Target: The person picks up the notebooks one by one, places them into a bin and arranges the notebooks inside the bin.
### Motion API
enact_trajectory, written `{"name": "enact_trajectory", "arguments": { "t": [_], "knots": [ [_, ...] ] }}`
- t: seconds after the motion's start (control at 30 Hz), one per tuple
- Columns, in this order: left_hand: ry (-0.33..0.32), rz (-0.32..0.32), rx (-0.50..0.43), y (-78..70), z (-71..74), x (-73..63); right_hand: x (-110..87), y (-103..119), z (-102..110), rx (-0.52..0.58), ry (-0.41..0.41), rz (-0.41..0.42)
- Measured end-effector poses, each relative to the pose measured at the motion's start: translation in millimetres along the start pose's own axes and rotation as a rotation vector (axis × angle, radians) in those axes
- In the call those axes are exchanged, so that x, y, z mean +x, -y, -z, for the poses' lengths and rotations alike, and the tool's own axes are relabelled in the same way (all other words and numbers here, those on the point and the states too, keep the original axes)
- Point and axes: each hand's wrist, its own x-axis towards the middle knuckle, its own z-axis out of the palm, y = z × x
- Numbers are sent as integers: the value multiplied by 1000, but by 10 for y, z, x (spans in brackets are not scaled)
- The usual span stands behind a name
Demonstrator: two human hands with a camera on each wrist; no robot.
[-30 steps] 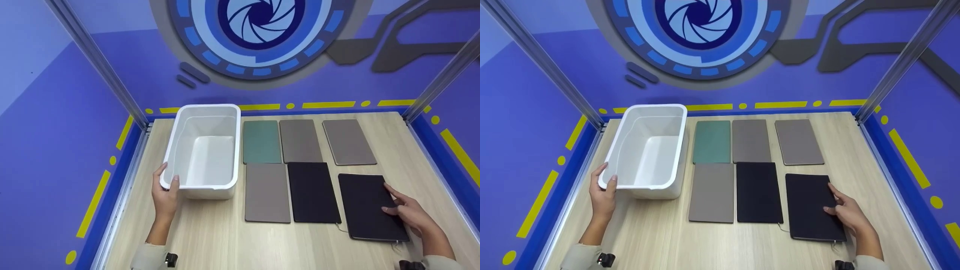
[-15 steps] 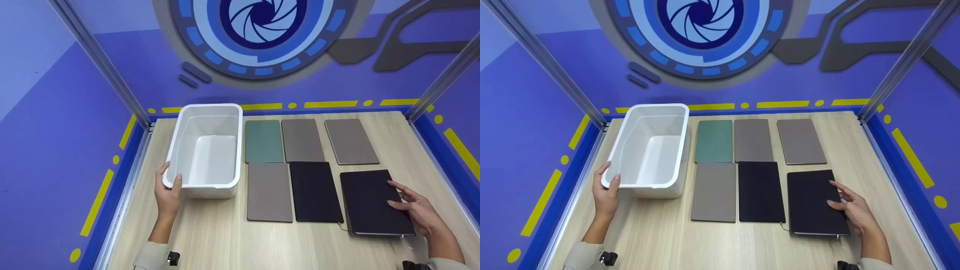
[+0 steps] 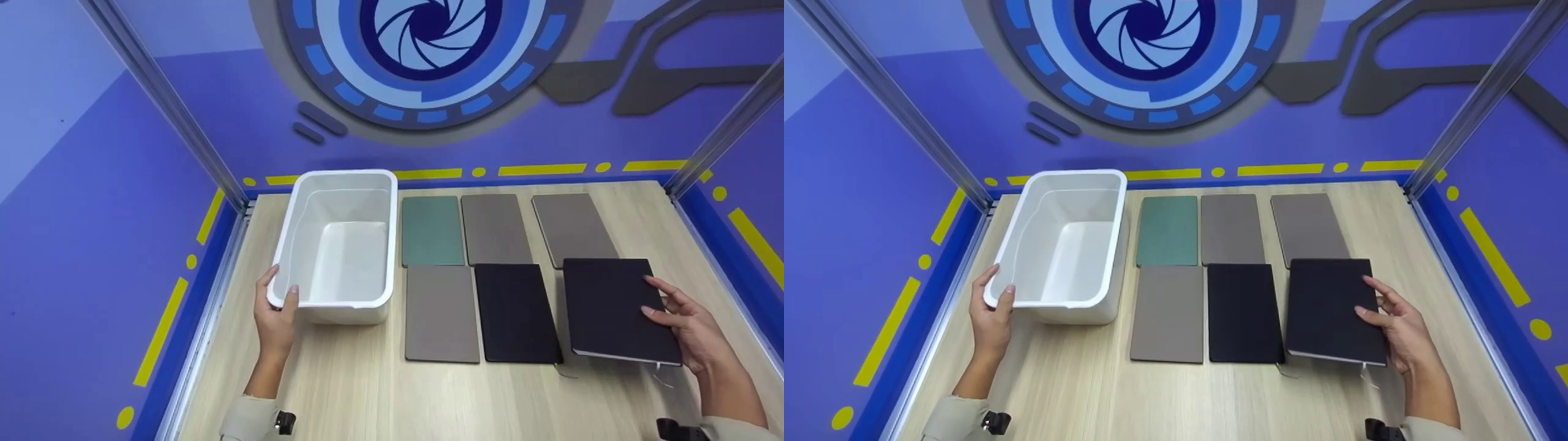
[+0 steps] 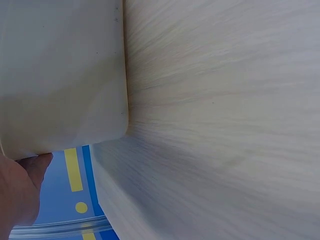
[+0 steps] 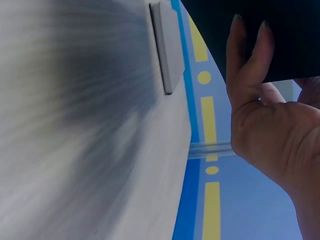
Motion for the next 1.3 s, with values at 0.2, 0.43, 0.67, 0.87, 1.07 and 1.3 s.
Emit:
{"name": "enact_trajectory", "arguments": {
  "t": [0.2,0.43,0.67,0.87,1.07,1.3],
  "knots": [
    [7,3,-3,-19,-8,26,24,35,-155,89,35,61],
    [11,-5,3,-36,-33,34,63,41,-348,131,55,92],
    [4,-12,-26,-19,-30,8,205,61,-550,150,45,111],
    [0,-12,-22,11,-17,-19,304,-63,-732,97,15,115],
    [-12,-35,17,22,-7,-20,401,-140,-914,50,20,124],
    [-12,-25,41,21,-12,-17,477,-187,-1100,27,26,125]
  ]
}}
